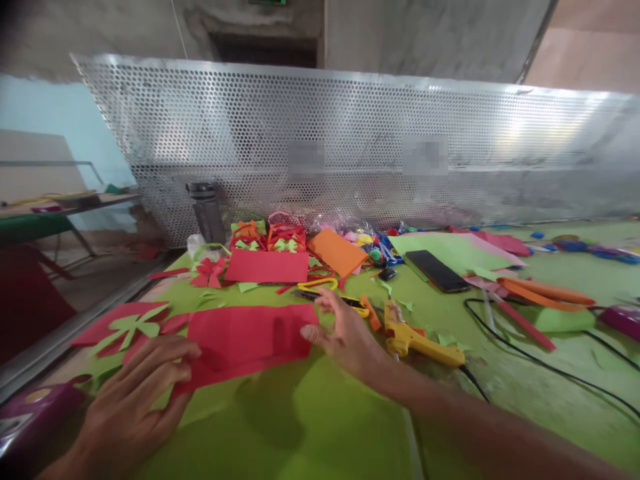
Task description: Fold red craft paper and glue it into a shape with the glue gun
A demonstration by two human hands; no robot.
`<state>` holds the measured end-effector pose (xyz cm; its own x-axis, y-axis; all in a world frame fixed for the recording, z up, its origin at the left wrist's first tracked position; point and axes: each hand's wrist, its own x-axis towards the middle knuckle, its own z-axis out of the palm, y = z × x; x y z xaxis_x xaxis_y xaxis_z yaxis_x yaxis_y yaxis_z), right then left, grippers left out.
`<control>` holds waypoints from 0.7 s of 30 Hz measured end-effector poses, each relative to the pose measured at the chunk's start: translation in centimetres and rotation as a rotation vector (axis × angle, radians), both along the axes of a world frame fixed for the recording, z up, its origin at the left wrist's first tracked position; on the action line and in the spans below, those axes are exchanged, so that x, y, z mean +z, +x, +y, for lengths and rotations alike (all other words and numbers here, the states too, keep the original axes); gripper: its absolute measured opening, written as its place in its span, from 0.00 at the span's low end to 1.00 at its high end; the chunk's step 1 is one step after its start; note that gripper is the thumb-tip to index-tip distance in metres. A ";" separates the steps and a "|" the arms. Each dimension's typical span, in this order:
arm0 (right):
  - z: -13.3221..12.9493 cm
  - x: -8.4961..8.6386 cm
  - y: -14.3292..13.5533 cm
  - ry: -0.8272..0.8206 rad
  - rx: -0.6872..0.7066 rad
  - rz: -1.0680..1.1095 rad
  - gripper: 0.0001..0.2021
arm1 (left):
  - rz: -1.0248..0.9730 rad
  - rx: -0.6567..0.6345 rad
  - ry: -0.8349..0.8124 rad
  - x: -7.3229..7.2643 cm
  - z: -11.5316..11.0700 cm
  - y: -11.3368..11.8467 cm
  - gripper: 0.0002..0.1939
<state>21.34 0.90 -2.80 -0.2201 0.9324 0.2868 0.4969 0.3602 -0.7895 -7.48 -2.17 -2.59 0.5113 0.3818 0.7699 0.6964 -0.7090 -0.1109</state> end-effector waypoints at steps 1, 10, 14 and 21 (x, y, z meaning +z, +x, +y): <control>-0.4 0.1 -0.2 0.198 0.028 -0.095 0.30 | -0.008 -0.002 -0.002 0.1 0.0 0.2 0.09; -1.7 -1.0 -1.6 0.651 0.228 -0.571 0.10 | 0.092 -0.112 0.046 1.6 -1.3 2.4 0.09; -1.5 -1.1 -1.7 0.553 0.217 -0.538 0.10 | 0.155 -0.125 0.067 1.5 -1.8 2.3 0.08; -1.3 -1.7 -1.5 0.586 0.192 -0.532 0.06 | 0.219 0.086 -0.060 1.5 -2.1 3.6 0.04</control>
